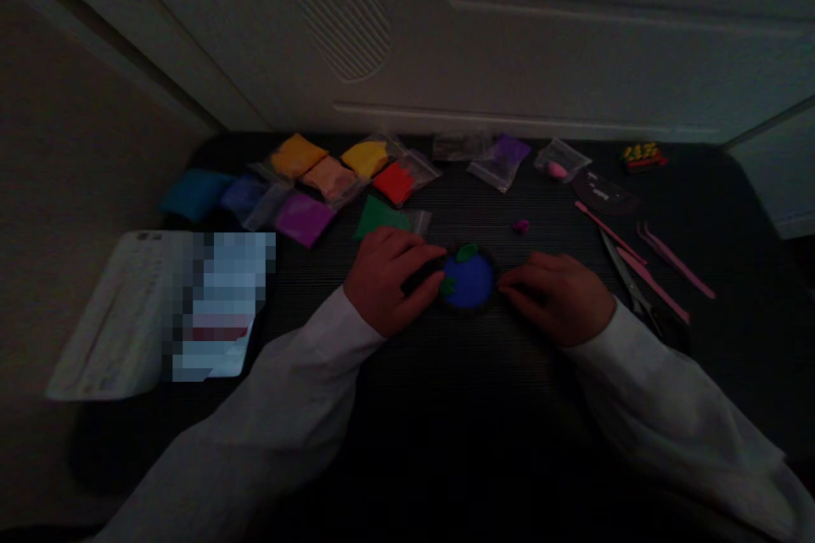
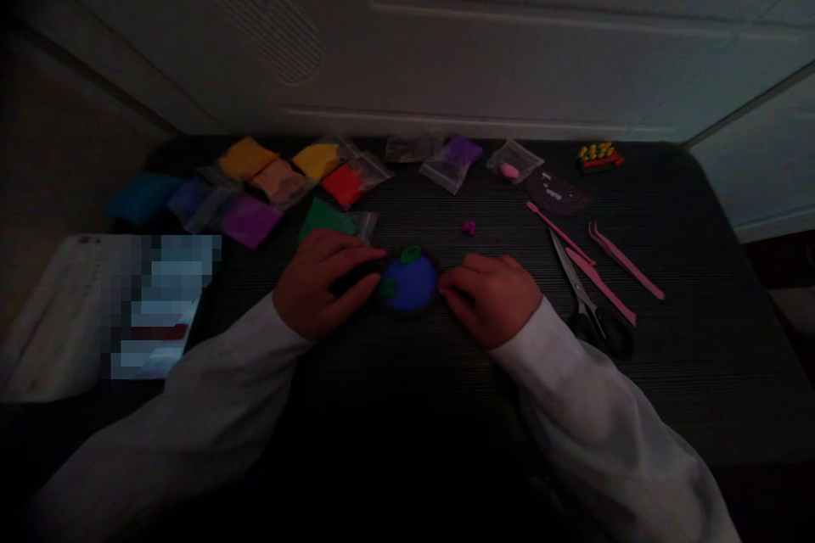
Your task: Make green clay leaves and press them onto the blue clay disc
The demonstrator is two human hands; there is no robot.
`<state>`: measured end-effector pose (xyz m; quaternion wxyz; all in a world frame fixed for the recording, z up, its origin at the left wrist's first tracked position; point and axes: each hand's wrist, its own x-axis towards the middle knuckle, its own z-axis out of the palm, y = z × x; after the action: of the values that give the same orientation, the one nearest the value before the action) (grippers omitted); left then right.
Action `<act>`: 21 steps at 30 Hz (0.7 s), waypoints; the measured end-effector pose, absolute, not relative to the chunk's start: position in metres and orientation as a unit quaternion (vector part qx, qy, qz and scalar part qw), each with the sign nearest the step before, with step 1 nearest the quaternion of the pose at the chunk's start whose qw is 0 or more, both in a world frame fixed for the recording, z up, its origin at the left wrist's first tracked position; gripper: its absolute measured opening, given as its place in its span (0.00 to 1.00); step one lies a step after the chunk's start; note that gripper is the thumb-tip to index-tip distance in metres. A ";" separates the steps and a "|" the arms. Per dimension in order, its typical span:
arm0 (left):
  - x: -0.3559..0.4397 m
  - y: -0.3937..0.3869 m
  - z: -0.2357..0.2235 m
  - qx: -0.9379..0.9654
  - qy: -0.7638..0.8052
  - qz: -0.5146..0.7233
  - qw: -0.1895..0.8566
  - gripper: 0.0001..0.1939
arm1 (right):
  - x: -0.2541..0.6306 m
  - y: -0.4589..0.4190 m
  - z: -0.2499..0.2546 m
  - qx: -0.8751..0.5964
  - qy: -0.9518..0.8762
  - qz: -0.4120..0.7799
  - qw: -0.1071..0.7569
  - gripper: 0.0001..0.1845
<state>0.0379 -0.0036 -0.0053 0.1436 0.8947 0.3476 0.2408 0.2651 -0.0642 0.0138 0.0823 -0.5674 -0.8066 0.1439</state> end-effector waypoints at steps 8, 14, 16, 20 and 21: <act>0.036 -0.004 -0.004 0.894 0.347 0.244 0.147 0.15 | 0.265 -0.067 0.020 -0.552 -0.807 0.178 0.113 0.09; 0.035 -0.003 -0.005 0.884 0.352 0.267 0.153 0.13 | 0.264 -0.067 0.014 -0.532 -0.816 0.200 0.105 0.08; 0.035 -0.002 -0.005 0.881 0.353 0.273 0.156 0.13 | 0.263 -0.067 0.014 -0.535 -0.814 0.203 0.106 0.08; 0.035 -0.001 -0.006 0.876 0.357 0.285 0.156 0.12 | 0.263 -0.067 0.022 -0.544 -0.791 0.232 0.156 0.08; 0.035 -0.001 -0.006 0.874 0.360 0.288 0.155 0.12 | 0.264 -0.067 0.025 -0.551 -0.779 0.241 0.179 0.08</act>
<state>0.0349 -0.0008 -0.0059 0.1550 0.8738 0.3599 0.2879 0.2639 -0.0665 0.0248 0.1795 -0.5509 -0.7787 0.2408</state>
